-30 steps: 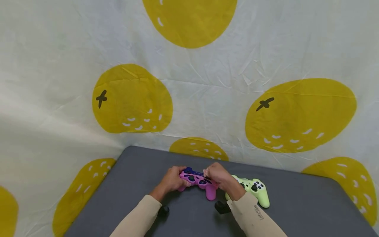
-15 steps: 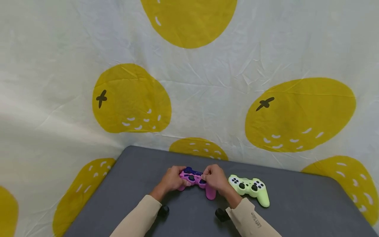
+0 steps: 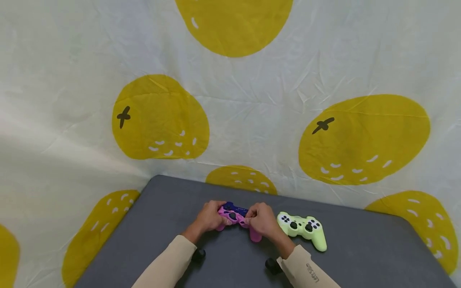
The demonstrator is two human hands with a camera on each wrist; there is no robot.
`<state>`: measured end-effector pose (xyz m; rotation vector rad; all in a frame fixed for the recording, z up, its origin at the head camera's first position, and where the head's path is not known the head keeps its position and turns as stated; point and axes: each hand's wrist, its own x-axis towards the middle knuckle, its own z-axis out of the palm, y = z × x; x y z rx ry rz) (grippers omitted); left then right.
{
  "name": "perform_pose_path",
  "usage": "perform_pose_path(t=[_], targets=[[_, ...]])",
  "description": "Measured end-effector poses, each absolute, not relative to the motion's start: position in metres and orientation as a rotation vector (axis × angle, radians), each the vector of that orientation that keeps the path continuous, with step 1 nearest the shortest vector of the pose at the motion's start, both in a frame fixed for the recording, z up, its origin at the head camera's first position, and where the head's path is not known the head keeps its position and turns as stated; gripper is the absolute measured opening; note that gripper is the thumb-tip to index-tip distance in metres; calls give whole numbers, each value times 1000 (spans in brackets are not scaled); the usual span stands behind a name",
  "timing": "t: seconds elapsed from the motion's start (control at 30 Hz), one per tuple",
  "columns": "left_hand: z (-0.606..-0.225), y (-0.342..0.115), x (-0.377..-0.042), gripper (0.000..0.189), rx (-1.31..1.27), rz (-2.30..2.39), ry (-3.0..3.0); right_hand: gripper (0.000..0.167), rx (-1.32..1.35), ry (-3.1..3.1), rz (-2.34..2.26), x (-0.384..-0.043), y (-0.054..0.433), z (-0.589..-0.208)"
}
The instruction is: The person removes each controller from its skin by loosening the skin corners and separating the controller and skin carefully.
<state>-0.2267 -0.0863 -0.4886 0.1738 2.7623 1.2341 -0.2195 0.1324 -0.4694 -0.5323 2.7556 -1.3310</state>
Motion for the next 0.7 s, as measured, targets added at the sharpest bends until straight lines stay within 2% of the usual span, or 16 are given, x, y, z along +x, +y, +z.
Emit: perform_pose_path(t=[0.23, 0.4, 0.53, 0.7], targets=[[-488, -85, -229, 72, 176, 1211, 2770, 17, -446, 2851, -1293, -221, 128, -465], [-488, -83, -227, 73, 203, 1212, 2768, 6, -435, 2750, -1276, -224, 130, -455], [-486, -81, -226, 73, 204, 1217, 2771, 16, -375, 2721, -1302, -229, 128, -447], [-485, -80, -226, 71, 201, 1204, 2775, 21, -348, 2646, -1351, -235, 124, -441]])
